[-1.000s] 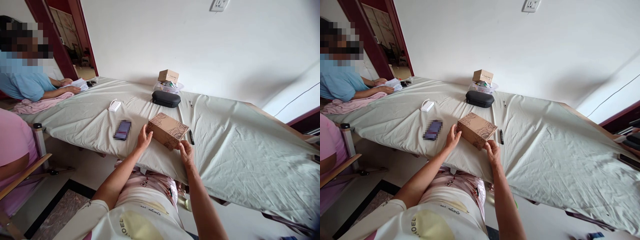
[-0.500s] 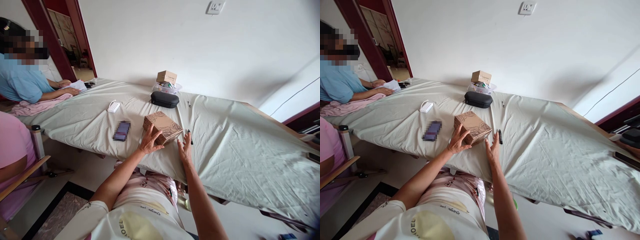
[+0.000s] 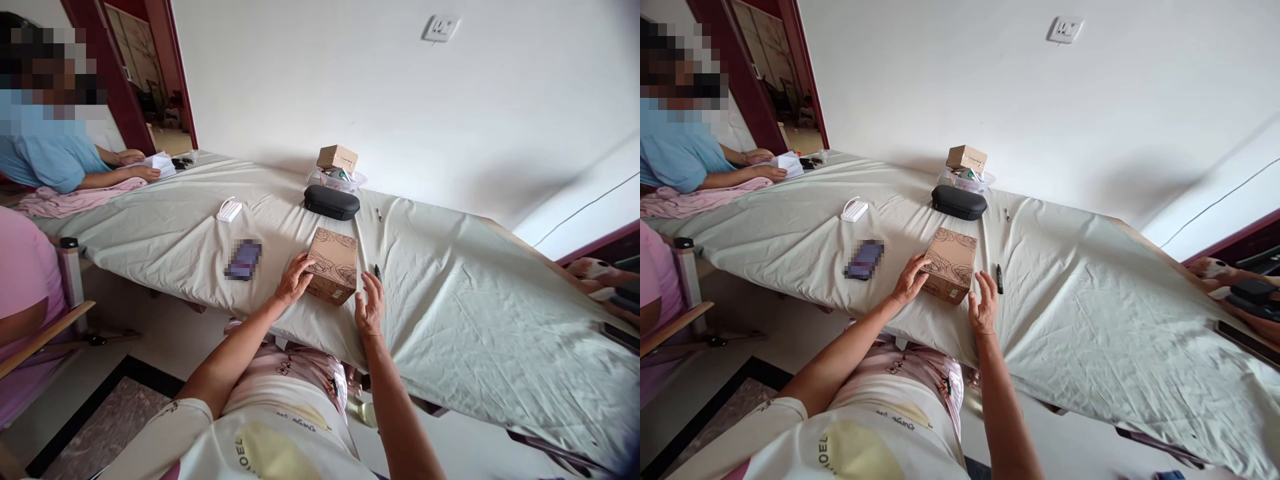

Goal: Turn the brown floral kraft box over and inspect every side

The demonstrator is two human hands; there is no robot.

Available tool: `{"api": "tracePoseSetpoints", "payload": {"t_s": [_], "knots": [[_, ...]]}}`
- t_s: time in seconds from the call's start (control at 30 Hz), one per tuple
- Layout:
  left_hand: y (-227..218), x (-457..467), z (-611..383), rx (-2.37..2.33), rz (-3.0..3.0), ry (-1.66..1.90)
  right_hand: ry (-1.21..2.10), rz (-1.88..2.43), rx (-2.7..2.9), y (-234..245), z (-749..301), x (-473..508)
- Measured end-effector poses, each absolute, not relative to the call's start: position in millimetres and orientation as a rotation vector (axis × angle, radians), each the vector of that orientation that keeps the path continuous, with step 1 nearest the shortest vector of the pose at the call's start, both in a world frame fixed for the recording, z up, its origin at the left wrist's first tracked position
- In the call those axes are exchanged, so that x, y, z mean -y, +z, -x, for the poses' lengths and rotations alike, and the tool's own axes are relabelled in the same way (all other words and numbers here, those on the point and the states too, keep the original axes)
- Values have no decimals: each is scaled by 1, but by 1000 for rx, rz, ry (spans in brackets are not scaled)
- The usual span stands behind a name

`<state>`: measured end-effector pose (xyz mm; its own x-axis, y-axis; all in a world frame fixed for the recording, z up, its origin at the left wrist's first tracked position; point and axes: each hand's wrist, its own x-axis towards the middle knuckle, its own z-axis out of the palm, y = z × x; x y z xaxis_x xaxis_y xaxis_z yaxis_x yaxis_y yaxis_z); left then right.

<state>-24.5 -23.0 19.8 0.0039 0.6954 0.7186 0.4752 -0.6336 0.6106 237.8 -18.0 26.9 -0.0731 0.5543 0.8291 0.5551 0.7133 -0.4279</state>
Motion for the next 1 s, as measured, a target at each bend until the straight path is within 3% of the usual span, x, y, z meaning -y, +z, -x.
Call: {"api": "tracePoseSetpoints", "payload": {"t_s": [0.23,0.43,0.77,1.0], "knots": [[12,16,26,-1420,-1889,1752,-333,747,2032,33,-226,27],[17,23,24,-1683,-2188,1634,-544,766,2070,37,-212,34],[20,23,23,-1337,-2621,1547,-481,921,2154,27,-216,24],[18,19,28,-1160,-2564,1619,-201,1241,1783,15,-238,-4]]}}
